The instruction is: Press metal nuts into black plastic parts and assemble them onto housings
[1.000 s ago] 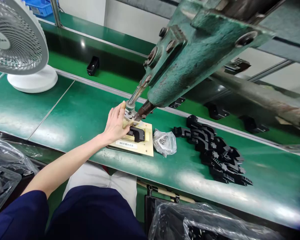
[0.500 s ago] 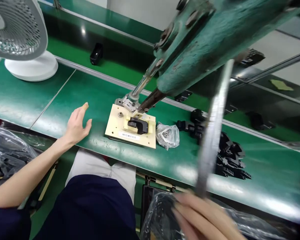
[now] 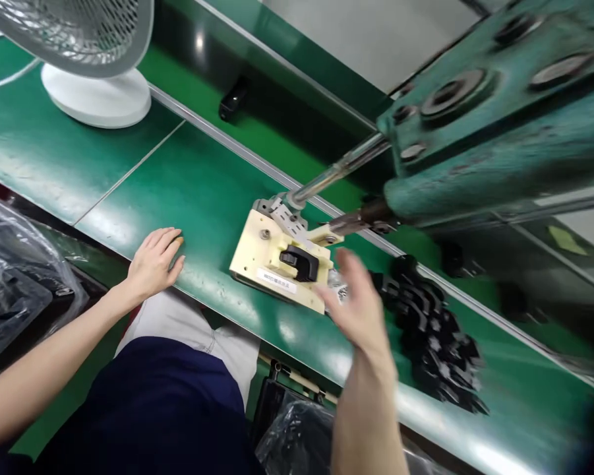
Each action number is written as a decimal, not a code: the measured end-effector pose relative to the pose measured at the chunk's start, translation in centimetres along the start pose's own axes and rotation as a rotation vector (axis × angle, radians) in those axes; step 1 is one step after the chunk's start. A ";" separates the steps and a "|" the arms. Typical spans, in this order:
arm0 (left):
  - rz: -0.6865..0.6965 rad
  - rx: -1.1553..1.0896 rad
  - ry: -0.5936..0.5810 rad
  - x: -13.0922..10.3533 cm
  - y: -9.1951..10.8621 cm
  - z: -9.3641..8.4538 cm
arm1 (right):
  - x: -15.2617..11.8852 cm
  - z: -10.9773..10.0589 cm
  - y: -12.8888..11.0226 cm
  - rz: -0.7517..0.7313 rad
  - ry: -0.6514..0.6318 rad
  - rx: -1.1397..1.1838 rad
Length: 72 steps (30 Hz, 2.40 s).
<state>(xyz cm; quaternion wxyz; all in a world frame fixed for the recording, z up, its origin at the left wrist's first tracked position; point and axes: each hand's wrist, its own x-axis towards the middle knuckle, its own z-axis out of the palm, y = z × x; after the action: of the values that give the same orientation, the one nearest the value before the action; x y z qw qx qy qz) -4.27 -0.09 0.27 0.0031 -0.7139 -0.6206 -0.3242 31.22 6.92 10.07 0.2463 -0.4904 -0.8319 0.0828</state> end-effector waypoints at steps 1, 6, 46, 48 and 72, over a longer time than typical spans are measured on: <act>-0.006 -0.002 -0.011 0.0 -0.1 0.0 | 0.9 1.3 0.5 -0.020 -0.004 0.007; -0.054 -0.028 -0.015 0.2 -0.6 -0.4 | 3.6 1.4 0.9 -0.045 -0.081 0.085; -0.854 -1.306 0.067 -0.9 13.0 -8.8 | -12.2 8.2 -11.1 0.246 0.383 0.686; -0.849 -1.351 -0.069 -1.2 13.8 -8.1 | -12.4 8.4 -11.5 0.249 0.382 0.702; -0.558 -1.247 -0.403 -4.2 12.7 -4.4 | -12.4 7.7 -12.0 0.643 0.066 1.486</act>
<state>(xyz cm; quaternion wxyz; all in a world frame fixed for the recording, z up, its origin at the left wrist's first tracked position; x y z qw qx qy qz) 4.93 -8.49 6.90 -0.6038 -0.4433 -0.4676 -0.4693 23.11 -8.99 3.85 0.4962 -0.4160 -0.3703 0.6660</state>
